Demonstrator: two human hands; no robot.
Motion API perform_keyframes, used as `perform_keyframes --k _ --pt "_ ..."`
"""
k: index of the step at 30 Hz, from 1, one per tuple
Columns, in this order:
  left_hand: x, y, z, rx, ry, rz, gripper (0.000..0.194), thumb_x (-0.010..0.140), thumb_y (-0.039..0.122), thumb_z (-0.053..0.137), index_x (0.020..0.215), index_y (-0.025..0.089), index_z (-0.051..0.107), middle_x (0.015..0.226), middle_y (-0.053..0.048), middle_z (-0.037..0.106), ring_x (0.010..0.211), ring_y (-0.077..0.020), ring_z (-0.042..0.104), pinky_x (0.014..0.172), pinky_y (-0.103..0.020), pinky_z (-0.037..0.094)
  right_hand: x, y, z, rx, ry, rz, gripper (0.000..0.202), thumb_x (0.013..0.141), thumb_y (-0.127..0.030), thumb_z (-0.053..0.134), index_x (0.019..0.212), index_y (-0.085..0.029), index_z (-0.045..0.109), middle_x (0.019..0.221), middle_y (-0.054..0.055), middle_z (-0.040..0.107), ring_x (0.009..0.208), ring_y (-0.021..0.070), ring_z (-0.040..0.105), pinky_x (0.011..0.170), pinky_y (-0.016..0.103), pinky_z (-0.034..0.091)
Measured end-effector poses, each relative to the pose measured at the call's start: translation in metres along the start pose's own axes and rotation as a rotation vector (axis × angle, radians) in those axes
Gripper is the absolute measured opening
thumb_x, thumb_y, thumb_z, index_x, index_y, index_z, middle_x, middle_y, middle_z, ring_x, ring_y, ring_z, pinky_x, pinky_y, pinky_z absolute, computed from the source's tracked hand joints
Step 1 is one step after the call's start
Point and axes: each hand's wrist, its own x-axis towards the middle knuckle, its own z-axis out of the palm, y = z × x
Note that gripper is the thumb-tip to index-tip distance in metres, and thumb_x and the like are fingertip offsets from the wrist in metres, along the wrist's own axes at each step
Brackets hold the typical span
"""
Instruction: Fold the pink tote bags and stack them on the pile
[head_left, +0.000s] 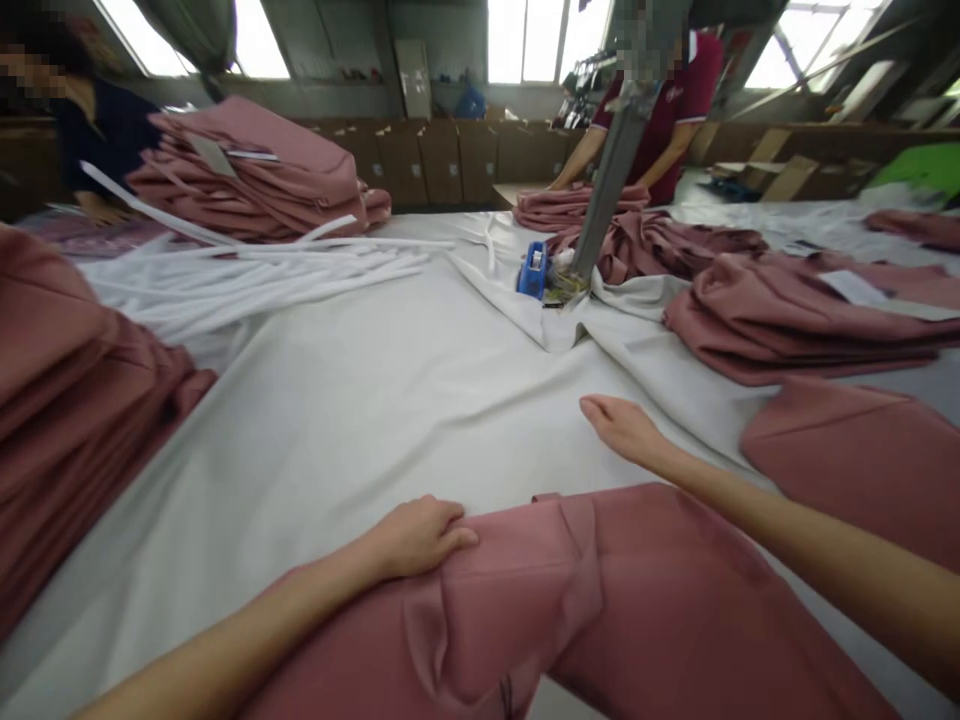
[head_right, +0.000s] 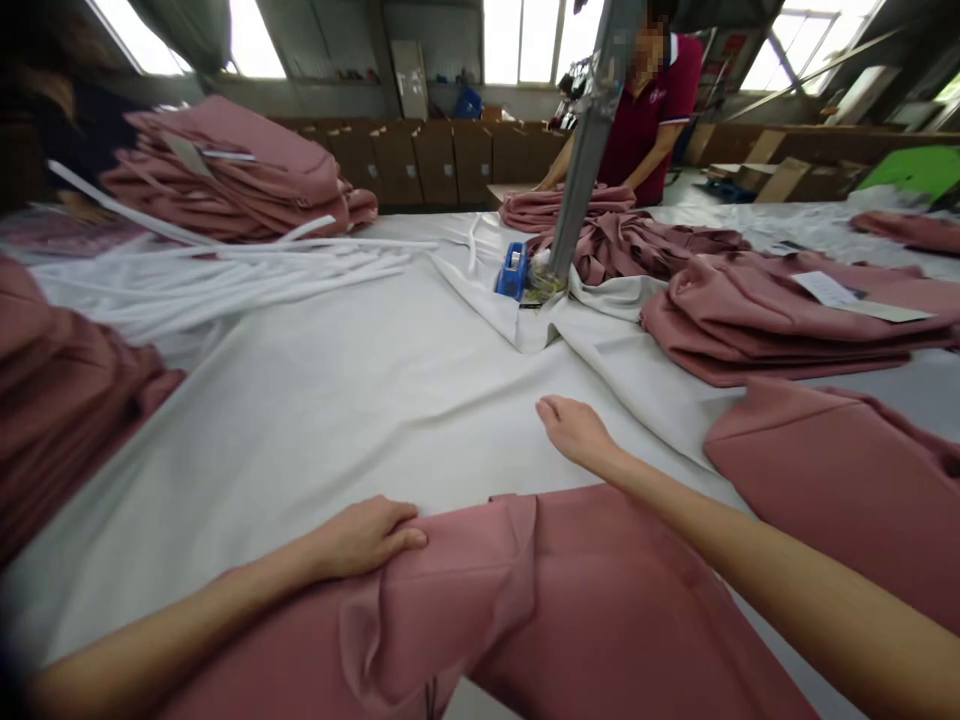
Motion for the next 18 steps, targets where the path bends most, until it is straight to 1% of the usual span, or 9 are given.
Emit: perform_keyframes --k 2,4,6,7,9,11,13,15,18 --pt "0.005 -0.001 0.008 -0.001 -0.017 -0.013 0.039 0.091 0.052 0.04 0.091 0.02 0.063 0.091 -0.01 0.07 0.082 -0.0277 0.066 0.069 -0.036 0.049 -0.017 -0.011 -0.008 -0.016 0.028 -0.086 0.043 0.102 -0.036 0.028 0.118 -0.011 0.058 0.112 0.013 0.066 0.103 0.0234 0.062 0.092 0.045 0.049" --pt "-0.004 0.009 0.006 0.097 0.068 0.004 0.034 0.092 0.044 0.043 0.11 0.02 0.06 0.102 -0.012 0.069 0.094 -0.03 0.065 0.081 -0.042 0.05 -0.038 -0.03 -0.003 -0.068 0.016 -0.35 0.045 0.101 -0.035 0.027 0.133 -0.013 0.048 0.136 0.015 0.051 0.127 0.026 0.047 0.108 0.051 0.035" --pt "-0.02 0.02 0.006 0.238 0.223 0.075 0.042 0.094 0.039 0.045 0.132 0.021 0.048 0.127 -0.015 0.059 0.12 -0.0341 0.052 0.102 -0.055 0.037 -0.058 -0.041 0.013 -0.144 -0.076 -0.591 0.047 0.099 -0.039 0.035 0.141 -0.017 0.04 0.147 0.013 0.038 0.137 0.029 0.032 0.113 0.06 0.017" --pt "-0.027 0.022 0.009 0.289 0.286 0.116 0.049 0.094 0.041 0.045 0.139 0.024 0.04 0.139 -0.014 0.049 0.131 -0.036 0.04 0.108 -0.061 0.026 -0.066 -0.039 0.024 -0.169 -0.129 -0.637 0.048 0.098 -0.039 0.038 0.142 -0.02 0.037 0.148 0.012 0.037 0.138 0.03 0.03 0.113 0.063 0.012" --pt "-0.037 0.017 0.022 0.305 0.314 0.154 0.061 0.094 0.053 0.042 0.147 0.029 0.027 0.151 -0.01 0.033 0.14 -0.0386 0.023 0.111 -0.066 0.014 -0.074 -0.024 0.047 -0.174 -0.218 -0.604 0.051 0.097 -0.037 0.041 0.145 -0.023 0.032 0.147 0.01 0.039 0.137 0.0307 0.031 0.112 0.065 0.012" --pt "-0.039 0.002 0.038 0.25 0.273 0.141 0.066 0.093 0.059 0.038 0.15 0.033 0.016 0.154 -0.004 0.028 0.139 -0.0387 0.023 0.11 -0.066 0.02 -0.075 -0.001 0.066 -0.15 -0.271 -0.521 0.052 0.097 -0.032 0.038 0.147 -0.023 0.027 0.146 0.01 0.04 0.138 0.0306 0.029 0.11 0.064 0.018" --pt "-0.036 -0.015 0.052 0.211 0.273 0.153 0.064 0.094 0.057 0.036 0.15 0.035 0.011 0.155 0.0 0.025 0.139 -0.0355 0.027 0.11 -0.06 0.028 -0.073 0.015 0.076 -0.125 -0.296 -0.473 0.052 0.097 -0.031 0.036 0.148 -0.021 0.026 0.148 0.01 0.038 0.139 0.0309 0.027 0.11 0.064 0.019" --pt "-0.032 -0.029 0.064 0.21 0.311 0.184 0.064 0.094 0.054 0.038 0.149 0.037 0.011 0.155 0.002 0.022 0.138 -0.0316 0.03 0.111 -0.053 0.031 -0.072 0.017 0.079 -0.096 -0.292 -0.448 0.051 0.097 -0.034 0.035 0.146 -0.02 0.029 0.147 0.011 0.038 0.138 0.0296 0.029 0.111 0.062 0.018" --pt "-0.03 -0.046 0.073 0.24 0.394 0.213 0.064 0.091 0.051 0.043 0.147 0.039 0.013 0.154 0.005 0.021 0.135 -0.0283 0.038 0.109 -0.044 0.037 -0.074 0.003 0.071 -0.047 -0.266 -0.432 0.049 0.098 -0.036 0.031 0.143 -0.019 0.035 0.148 0.015 0.037 0.137 0.0253 0.032 0.113 0.058 0.017"
